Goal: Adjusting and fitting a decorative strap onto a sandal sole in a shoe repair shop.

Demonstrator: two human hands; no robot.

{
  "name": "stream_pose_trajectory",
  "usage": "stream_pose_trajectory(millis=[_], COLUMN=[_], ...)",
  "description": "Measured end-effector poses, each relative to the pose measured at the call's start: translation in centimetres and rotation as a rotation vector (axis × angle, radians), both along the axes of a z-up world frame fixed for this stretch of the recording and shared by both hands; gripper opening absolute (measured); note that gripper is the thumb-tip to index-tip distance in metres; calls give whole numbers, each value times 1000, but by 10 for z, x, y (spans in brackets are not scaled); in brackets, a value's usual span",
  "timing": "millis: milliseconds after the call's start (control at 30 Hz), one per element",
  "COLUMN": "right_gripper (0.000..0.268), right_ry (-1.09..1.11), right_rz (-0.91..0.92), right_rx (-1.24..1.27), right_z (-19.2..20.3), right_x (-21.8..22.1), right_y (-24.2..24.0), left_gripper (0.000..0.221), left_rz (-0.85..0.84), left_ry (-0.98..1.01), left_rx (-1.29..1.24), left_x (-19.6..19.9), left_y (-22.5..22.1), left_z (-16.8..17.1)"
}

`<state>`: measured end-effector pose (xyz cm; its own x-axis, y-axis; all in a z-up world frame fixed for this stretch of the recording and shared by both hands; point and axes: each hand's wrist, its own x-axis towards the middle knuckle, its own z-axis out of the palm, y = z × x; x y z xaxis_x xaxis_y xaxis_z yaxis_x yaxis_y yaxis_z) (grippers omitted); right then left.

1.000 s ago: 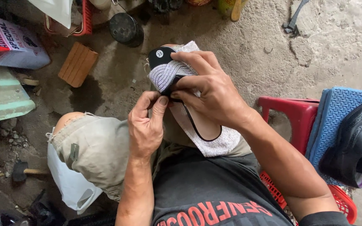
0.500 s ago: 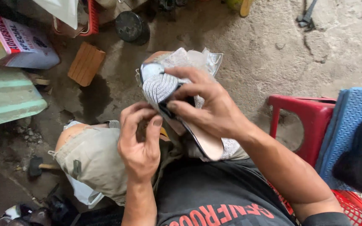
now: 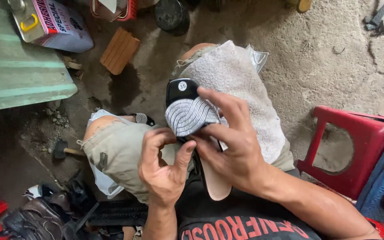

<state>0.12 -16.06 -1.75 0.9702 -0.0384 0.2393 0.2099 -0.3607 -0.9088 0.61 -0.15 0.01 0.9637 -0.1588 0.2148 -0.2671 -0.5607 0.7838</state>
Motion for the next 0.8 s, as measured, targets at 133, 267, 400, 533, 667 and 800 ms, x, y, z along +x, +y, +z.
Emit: stream_pose_trajectory(millis=[133,267,400,533,667,800], right_gripper=[12,14,16,17,13,18], right_ry=[-35,-22,1,-24,-61,-59], right_rz=[-30,-56,-39,46,110,111], right_rx=[-2,-47,-69,-138,-234,-319], right_z=[-1,-7,-13,-9,-11,-12], right_x=[-4,-5,-6,-2,0,0], right_y=[1,3,2,-11,-21,-32], left_gripper=[18,14,21,21,7,11], left_rz=[-43,-102,-103,-62,-21,-65], left_ry=[13,-239,-230,-218,-199,-171], left_rx=[83,434,559,461,413,306], left_x=[-3,-1,-3,-2,3,4], left_y=[-1,-5,-8,-15,-19,-24], left_z=[0,1,2,-7,-18,-31])
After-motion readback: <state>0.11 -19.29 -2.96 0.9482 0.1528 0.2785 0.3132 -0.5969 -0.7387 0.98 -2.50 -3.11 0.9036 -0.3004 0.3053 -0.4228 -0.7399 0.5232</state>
